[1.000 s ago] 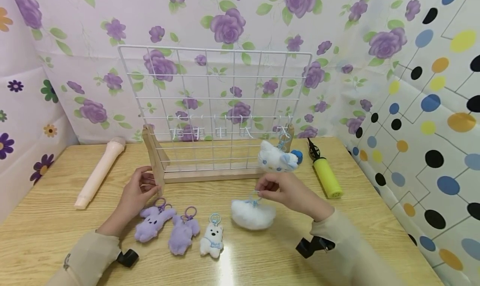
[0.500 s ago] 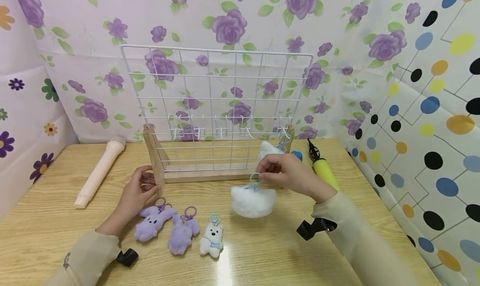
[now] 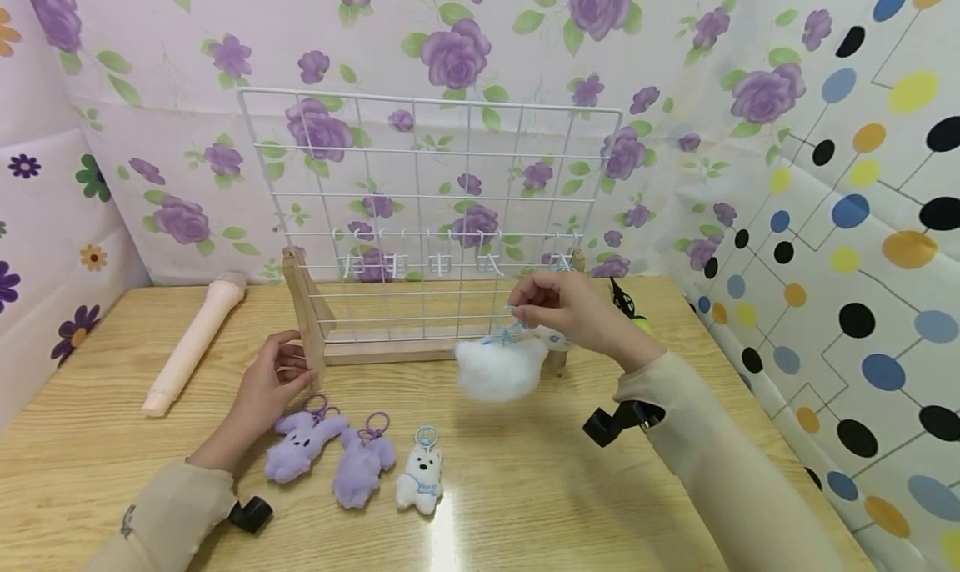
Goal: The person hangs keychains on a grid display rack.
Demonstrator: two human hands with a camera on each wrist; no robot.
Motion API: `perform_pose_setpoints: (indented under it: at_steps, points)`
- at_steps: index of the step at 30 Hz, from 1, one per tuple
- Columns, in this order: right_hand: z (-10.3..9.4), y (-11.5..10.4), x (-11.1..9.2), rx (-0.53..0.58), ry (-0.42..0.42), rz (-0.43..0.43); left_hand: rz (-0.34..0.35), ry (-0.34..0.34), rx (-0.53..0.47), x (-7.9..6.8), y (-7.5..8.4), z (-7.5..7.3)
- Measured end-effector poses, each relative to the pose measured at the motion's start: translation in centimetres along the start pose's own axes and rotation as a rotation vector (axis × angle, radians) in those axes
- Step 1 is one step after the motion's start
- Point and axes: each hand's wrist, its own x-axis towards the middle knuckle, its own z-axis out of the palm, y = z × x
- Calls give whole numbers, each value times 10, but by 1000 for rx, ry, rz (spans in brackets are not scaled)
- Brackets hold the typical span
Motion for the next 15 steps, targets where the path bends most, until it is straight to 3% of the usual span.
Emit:
perform_pose_setpoints:
  at_steps: [15]
  points:
    - [-4, -5, 21, -9, 132, 55, -14, -13, -14, 1, -1, 0]
